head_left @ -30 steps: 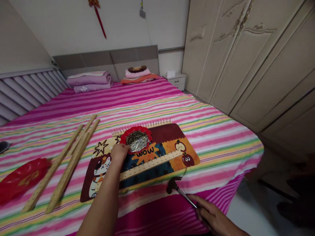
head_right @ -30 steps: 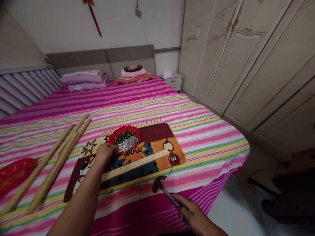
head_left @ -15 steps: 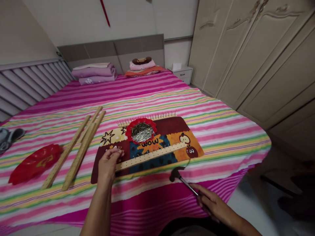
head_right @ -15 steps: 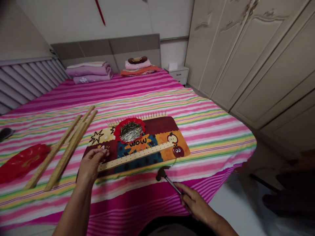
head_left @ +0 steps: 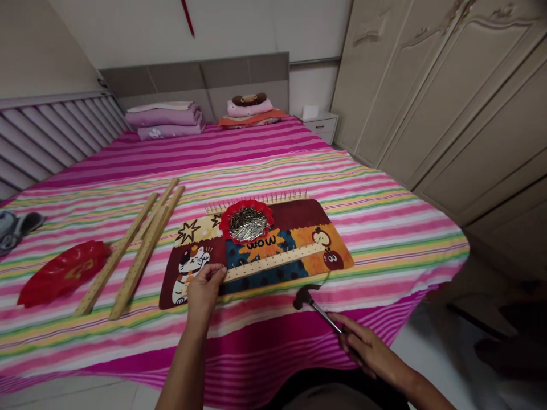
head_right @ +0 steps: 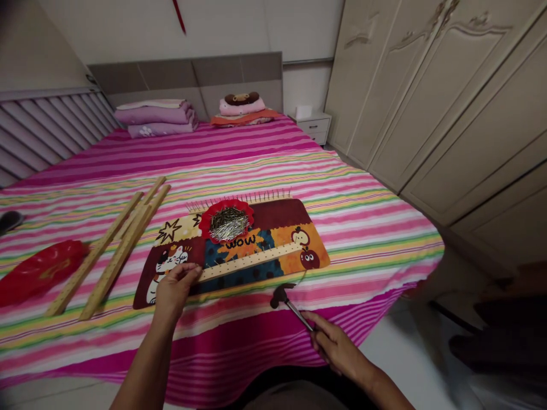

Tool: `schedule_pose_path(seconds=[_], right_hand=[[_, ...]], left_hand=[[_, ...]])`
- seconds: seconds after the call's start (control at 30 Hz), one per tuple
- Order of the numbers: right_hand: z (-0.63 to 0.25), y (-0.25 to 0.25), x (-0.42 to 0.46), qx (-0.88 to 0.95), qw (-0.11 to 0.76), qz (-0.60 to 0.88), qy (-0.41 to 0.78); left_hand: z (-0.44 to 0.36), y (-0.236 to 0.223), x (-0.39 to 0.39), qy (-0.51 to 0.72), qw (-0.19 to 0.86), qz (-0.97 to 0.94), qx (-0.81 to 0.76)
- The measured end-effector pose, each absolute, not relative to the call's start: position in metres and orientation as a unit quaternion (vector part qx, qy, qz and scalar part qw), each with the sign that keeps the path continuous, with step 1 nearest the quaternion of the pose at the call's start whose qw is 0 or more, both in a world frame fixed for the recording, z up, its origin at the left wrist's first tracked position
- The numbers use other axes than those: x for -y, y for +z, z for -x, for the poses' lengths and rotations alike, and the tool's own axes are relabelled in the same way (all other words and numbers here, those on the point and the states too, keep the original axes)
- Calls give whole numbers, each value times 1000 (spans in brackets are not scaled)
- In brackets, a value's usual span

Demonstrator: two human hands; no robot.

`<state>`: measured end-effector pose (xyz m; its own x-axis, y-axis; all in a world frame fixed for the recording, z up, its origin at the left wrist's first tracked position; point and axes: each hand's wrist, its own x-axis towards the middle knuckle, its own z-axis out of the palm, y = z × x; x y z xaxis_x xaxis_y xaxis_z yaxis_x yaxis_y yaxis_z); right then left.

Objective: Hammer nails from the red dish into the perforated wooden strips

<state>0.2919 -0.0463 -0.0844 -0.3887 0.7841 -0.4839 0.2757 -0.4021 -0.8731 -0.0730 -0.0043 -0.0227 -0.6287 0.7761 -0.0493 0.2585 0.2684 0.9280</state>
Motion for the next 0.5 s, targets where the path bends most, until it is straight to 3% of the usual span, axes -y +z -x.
schedule_pose_path(seconds=[0.23,0.4,0.5], right_hand=[[-288,-68,48,613,201,493,584],[-257,-18,50,671,165,394,606],[-223,18,39,722,204,348,562]], left_hand=[[70,-25,9,447,215,-372,-784],[67,-24,11,423,191,-386,-797],[65,-24,11,424,183,-394,-795]])
